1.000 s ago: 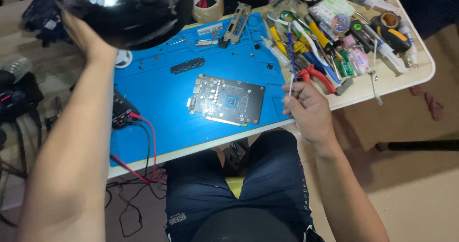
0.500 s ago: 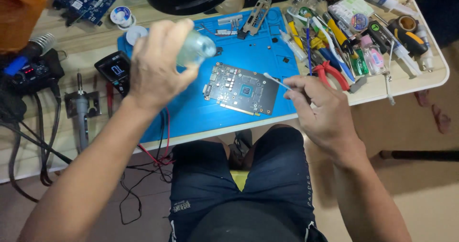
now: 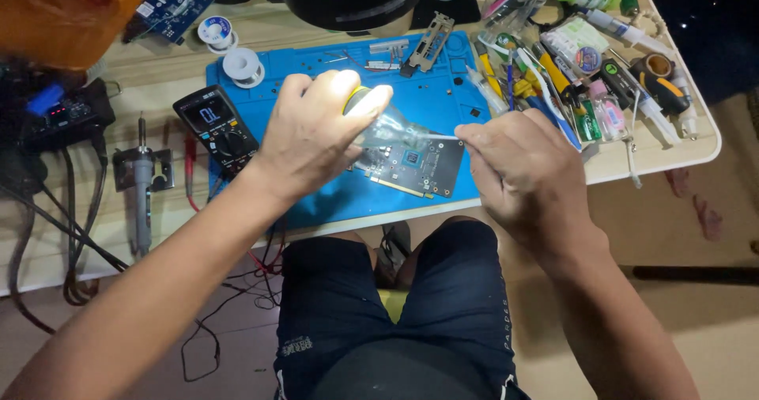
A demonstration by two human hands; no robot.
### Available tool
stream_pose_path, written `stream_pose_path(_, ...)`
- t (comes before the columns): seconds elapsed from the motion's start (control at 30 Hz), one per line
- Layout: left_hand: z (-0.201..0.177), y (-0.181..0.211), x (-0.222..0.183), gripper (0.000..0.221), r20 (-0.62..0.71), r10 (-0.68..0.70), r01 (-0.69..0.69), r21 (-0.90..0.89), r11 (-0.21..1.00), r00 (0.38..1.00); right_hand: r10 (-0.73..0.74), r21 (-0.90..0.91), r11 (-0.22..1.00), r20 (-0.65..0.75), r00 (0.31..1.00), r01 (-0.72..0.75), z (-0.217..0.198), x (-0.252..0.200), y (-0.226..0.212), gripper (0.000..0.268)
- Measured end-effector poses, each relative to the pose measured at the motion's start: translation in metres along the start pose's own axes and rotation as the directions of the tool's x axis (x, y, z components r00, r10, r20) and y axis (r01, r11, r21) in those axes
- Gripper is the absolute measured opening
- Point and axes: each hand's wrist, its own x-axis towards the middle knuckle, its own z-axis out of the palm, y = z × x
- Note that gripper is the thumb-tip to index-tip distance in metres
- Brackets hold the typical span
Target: Testing a printed circuit board using a multimeter and cleaning it with a cotton swab.
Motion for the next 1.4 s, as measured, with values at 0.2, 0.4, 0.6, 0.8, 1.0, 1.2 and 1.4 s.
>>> stream_pose_path(0.2,-0.008,0.004,0.009,0.072,-0.011,0.015,-0.015,0.072,0.997,1.0,-0.073,0.066,0.995,-0.006,0.997,0.073,0.014,0.008,-0.005,0.02)
stream_pose_path(0.4,-0.013,0.008,0.017,0.054,-0.013,0.029,-0.028,0.116,0.993,0.999,0.064,0.208,0.975,0.083,0.995,-0.08,0.026,0.015,-0.008,0.034)
stream_pose_path(0.6,-0.012,0.007,0.018,0.042,-0.041,0.037,-0.032,0.124,0.992,0.998,0.043,0.155,0.986,0.071,0.997,-0.054,0.032,0.016,-0.006,0.035)
stream_pose_path(0.8,-0.014,0.006,0.018,0.034,-0.073,0.045,-0.031,0.176,0.984,0.996,0.045,0.12,0.991,0.069,0.997,-0.053,0.038,0.013,-0.004,0.034)
stream_pose_path(1.0,-0.015,0.007,0.018,0.031,-0.067,0.046,-0.032,0.2,0.979,0.997,0.051,0.109,0.992,0.098,0.994,-0.061,0.045,0.01,0.002,0.029)
stream_pose_path(1.2,-0.016,0.006,0.016,0.033,-0.043,0.055,-0.043,0.235,0.971,0.998,0.032,0.09,0.995,0.098,0.995,-0.041,0.051,0.007,0.003,0.021)
stream_pose_path(1.4,-0.014,0.007,0.014,0.033,-0.047,0.06,-0.047,0.239,0.97,0.997,0.023,0.067,0.997,0.101,0.995,-0.03,0.053,0.006,0.001,0.02)
